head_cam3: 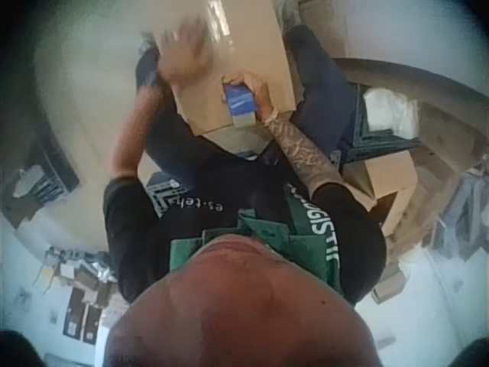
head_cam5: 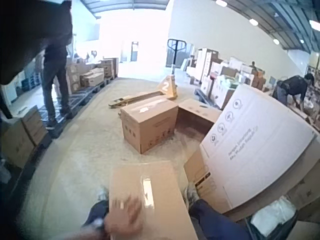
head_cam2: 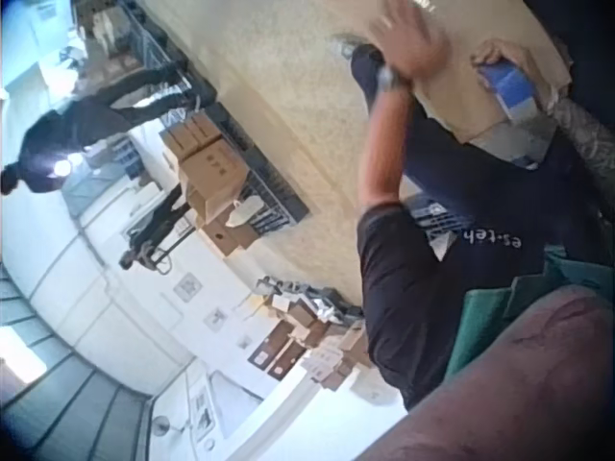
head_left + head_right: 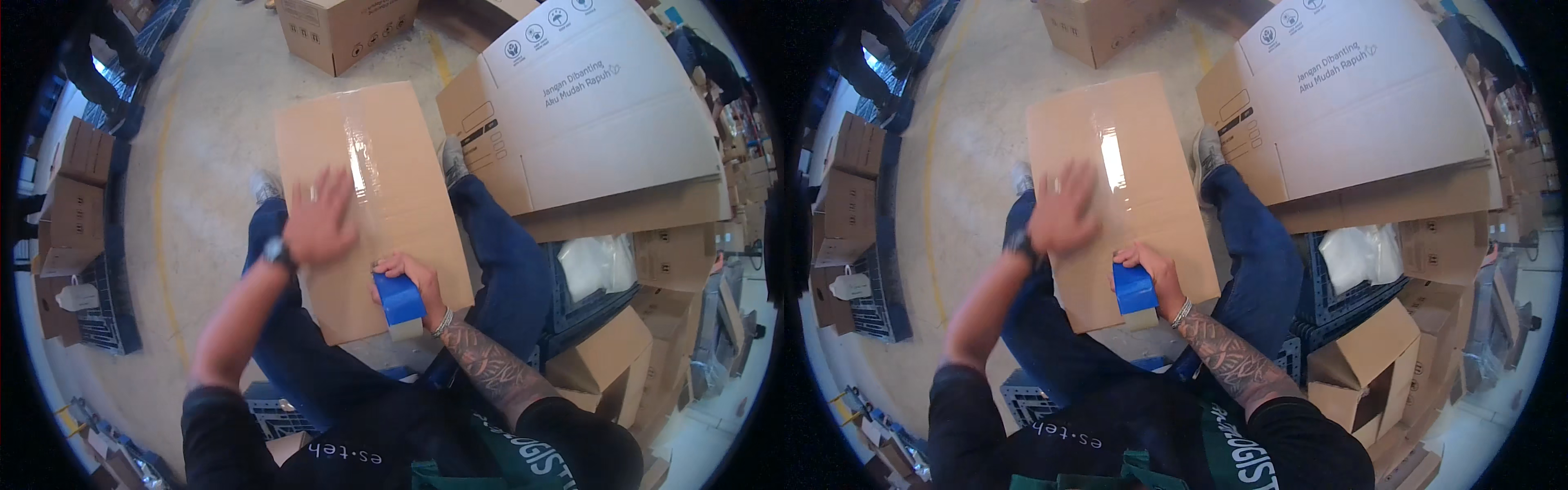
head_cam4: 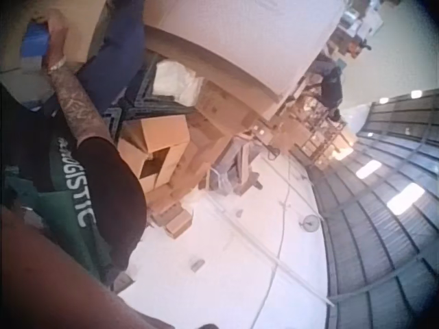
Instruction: Assembling and sealing cardboard boxes using a tape dispenser.
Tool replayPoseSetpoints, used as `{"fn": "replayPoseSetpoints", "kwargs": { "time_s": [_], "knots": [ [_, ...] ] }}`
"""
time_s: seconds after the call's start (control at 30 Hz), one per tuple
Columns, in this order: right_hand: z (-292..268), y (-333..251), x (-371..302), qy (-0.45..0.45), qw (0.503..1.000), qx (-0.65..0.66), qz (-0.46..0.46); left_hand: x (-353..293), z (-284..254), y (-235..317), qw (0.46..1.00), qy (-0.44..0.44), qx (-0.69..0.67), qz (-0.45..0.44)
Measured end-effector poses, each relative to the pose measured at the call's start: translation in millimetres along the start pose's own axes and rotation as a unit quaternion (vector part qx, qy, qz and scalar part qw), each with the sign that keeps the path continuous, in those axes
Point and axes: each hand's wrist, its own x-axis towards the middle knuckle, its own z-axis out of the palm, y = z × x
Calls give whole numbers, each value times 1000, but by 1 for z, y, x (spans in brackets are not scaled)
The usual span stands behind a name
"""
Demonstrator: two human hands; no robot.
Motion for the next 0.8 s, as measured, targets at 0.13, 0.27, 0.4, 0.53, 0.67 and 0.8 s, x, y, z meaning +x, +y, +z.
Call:
{"fn": "replayPoseSetpoints", "kwargs": {
  "time_s": [0.13,0.27,0.4,0.53,0.67,0.8],
  "knots": [
    [-1,-7,14,15,990,-95,-102,-135,13,77,980,-194,-28,-23],
    [-3,-16,45,4,998,-49,-37,-120,33,75,995,-73,-68,-25],
    [-7,-21,111,18,982,-155,-109,-72,27,31,999,-36,-12,-13],
    [-13,-15,123,23,999,-22,15,-59,26,19,999,-42,0,15],
    [-5,-5,22,36,998,46,6,-63,33,22,999,-25,7,34],
    [-4,11,-63,44,985,-133,-101,-63,38,20,999,-5,16,28]
  ]
}}
